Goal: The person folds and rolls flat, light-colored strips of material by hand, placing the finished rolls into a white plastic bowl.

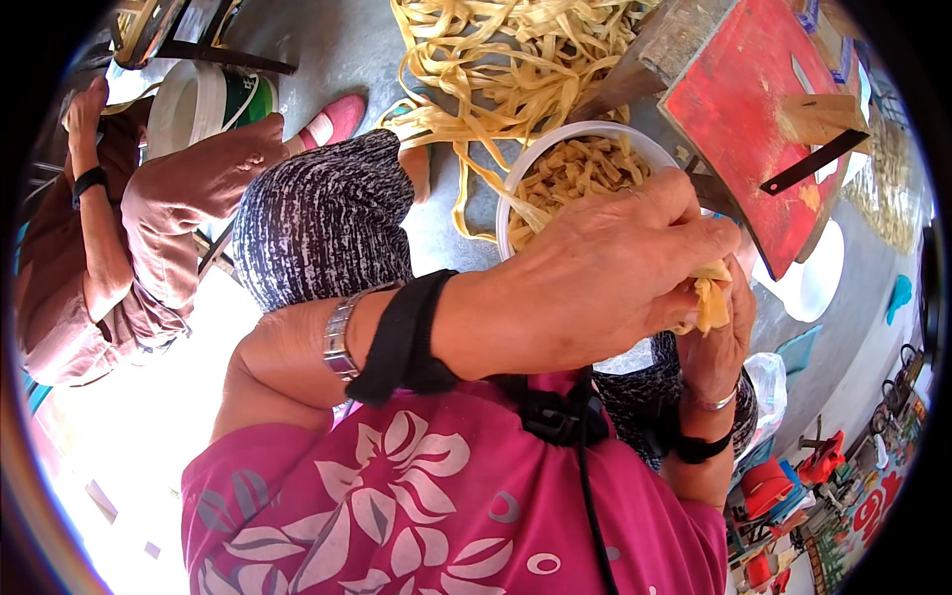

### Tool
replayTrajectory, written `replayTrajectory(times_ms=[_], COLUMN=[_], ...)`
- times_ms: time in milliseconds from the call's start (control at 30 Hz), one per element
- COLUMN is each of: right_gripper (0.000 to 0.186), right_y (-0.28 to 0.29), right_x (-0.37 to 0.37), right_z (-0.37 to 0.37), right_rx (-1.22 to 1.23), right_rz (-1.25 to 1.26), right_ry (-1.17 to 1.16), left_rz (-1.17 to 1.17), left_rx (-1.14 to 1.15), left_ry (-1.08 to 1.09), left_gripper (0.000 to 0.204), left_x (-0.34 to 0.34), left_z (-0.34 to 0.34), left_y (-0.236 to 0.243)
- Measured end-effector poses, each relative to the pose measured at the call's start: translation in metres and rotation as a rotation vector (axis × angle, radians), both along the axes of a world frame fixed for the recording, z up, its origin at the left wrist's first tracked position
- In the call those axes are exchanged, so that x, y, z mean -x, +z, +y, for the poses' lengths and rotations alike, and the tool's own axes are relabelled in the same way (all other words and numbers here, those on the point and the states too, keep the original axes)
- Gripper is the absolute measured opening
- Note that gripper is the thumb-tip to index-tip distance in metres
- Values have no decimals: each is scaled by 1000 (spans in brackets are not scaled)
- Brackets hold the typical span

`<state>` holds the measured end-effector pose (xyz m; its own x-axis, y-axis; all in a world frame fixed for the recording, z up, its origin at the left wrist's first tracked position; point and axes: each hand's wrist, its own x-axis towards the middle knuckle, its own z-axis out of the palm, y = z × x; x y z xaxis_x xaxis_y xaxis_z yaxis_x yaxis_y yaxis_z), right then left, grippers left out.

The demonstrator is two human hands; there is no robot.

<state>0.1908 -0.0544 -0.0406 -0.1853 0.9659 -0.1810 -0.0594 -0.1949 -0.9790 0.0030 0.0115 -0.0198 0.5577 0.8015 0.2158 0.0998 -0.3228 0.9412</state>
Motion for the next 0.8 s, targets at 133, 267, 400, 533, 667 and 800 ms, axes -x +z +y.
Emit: replayTrajectory(times_ms=[133, 267, 400, 533, 667, 800], right_gripper=[39, 39, 61, 61, 36, 23], right_y=[-1, 6, -1, 1, -3, -2], right_x=[12, 34, 31, 31, 9, -3], right_z=[5, 14, 9, 8, 0, -7], right_rx=[-17, 52, -23, -55, -47, -93], right_rz=[-113, -109, -142, -189, -244, -360], right_ry=[-63, -212, -248, -296, -173, -260], left_rz=[12, -45, -184, -312, -448, -516], left_rx=[74, 244, 618, 841, 1072, 1038], left_ry=[10, -15, -195, -257, -248, -186], left_gripper=[28, 35, 42, 51, 55, 53], left_x=[-6, -2, 4, 7, 14, 22], left_z=[-6, -1, 11, 8, 12, 23], left_y=[-11, -18, -6, -8, 2, 1])
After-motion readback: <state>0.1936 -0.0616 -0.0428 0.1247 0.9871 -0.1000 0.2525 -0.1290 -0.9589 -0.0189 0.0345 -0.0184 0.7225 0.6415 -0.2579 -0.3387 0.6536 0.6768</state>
